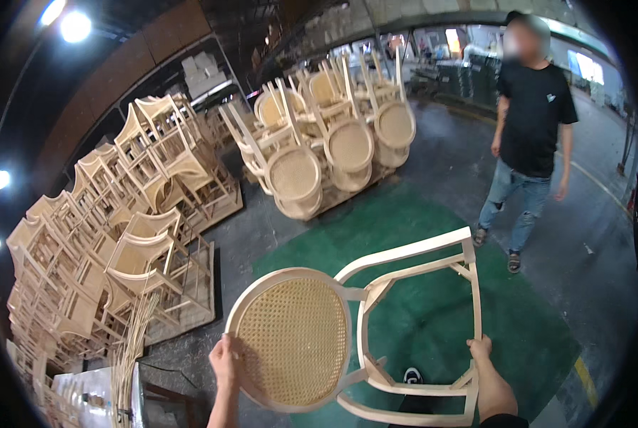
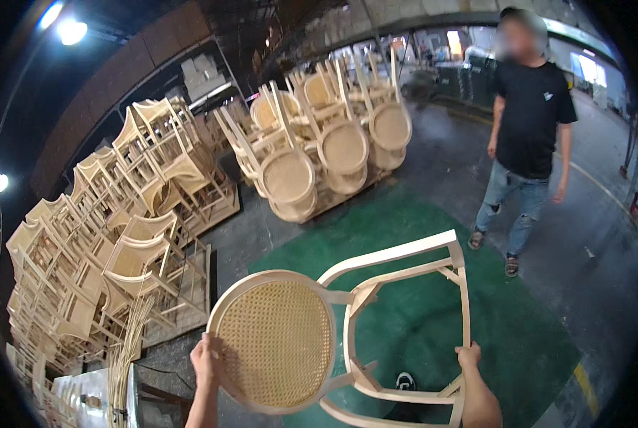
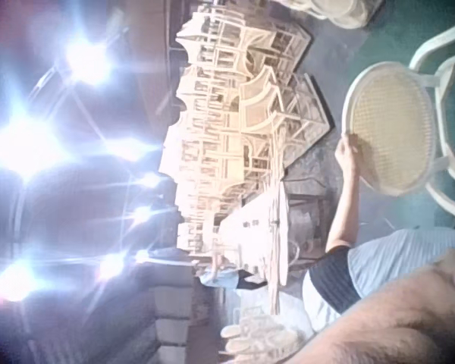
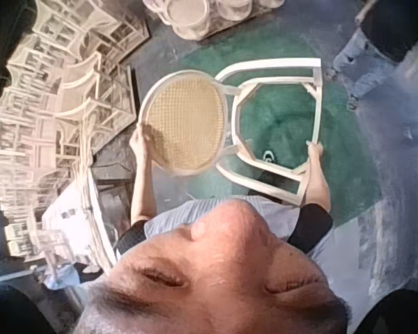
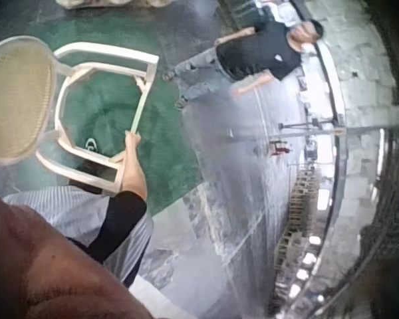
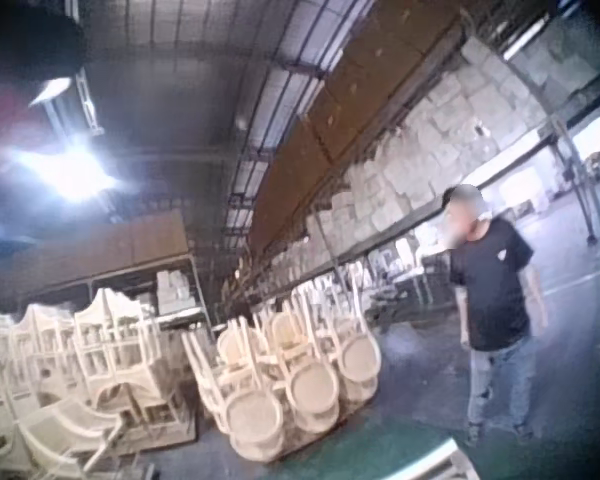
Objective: The person secures a woven cane seat into a wooden chair frame using a hammer and a small metal block. They repeatedly tap the seat's edge to seat it firmly, then lift and reposition the chair before continuing to hammer the perimeter.
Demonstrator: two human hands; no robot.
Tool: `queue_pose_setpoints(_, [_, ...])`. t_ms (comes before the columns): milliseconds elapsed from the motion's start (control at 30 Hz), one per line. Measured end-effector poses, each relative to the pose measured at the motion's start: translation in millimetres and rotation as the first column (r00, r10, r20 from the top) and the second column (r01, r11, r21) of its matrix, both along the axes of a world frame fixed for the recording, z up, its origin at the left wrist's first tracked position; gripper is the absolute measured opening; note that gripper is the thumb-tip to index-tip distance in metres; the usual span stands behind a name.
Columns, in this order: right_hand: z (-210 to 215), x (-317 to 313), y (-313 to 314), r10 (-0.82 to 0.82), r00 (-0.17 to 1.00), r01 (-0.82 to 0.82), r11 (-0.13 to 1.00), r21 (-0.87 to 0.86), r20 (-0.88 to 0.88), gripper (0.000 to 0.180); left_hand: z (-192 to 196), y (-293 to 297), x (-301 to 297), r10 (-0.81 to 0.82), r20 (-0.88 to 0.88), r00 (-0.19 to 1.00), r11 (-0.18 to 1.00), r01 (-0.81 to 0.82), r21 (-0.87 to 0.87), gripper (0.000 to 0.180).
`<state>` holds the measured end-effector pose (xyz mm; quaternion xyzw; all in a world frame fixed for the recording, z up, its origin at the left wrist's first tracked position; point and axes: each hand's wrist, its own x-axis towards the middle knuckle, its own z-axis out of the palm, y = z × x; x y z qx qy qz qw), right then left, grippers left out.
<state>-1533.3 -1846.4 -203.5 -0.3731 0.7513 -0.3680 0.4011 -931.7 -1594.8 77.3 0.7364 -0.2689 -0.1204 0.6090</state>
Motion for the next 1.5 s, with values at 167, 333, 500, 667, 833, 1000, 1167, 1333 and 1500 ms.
queue_pose_setpoints(167, [-60, 37, -98, 0.023, 0.982, 0.017, 0.978, 0.21, -0.188, 0.047, -47, -105, -6, 0.054, 0.006, 0.999, 0.997, -0.055, 0.046, 0.047])
queue_pose_setpoints(333, [-108, 48, -152, 0.212, 0.929, -0.078, 0.913, 0.401, -0.302, 0.052, -86, -151, -6, 0.148, -0.028, 0.989, 0.974, -0.141, 0.178, 0.047])
queue_pose_setpoints(500, [-116, 64, -203, 0.288, 0.933, -0.151, 0.856, 0.494, -0.215, 0.058, -86, -170, -11, 0.176, -0.032, 0.984, 0.96, -0.164, 0.225, 0.047])
queue_pose_setpoints(667, [-95, 62, -235, 0.458, 0.848, -0.28, 0.815, 0.507, -0.268, 0.076, -81, -221, -33, 0.124, -0.013, 0.992, 0.945, -0.114, 0.307, 0.04])
queue_pose_setpoints(833, [-54, 67, -244, 0.466, 0.823, -0.301, 0.843, 0.445, -0.325, 0.077, -84, -258, -69, 0.048, 0.024, 0.999, 0.957, -0.053, 0.284, 0.037])
queue_pose_setpoints(1000, [-19, 43, -197, 0.276, 0.889, -0.278, 0.959, 0.05, -0.365, 0.057, -72, -304, -130, -0.03, 0.021, 0.999, 0.797, 0.011, 0.603, 0.054])
queue_pose_setpoints(1167, [23, 42, -131, 0.202, 0.957, -0.238, 0.957, -0.164, -0.211, 0.044, -65, -306, -120, -0.116, 0.037, 0.993, 0.796, 0.07, 0.602, 0.059])
queue_pose_setpoints(1333, [40, 55, -55, 0.291, 0.894, -0.338, 0.937, -0.086, -0.34, 0.043, -69, -250, -112, -0.253, -0.16, 0.954, 0.852, 0.298, 0.43, 0.063])
queue_pose_setpoints(1500, [6, 67, 32, 0.778, 0.375, -0.714, 0.589, 0.378, -0.504, 0.044, -85, -66, -176, -0.575, -0.148, 0.804, 0.605, 0.54, 0.585, 0.056])
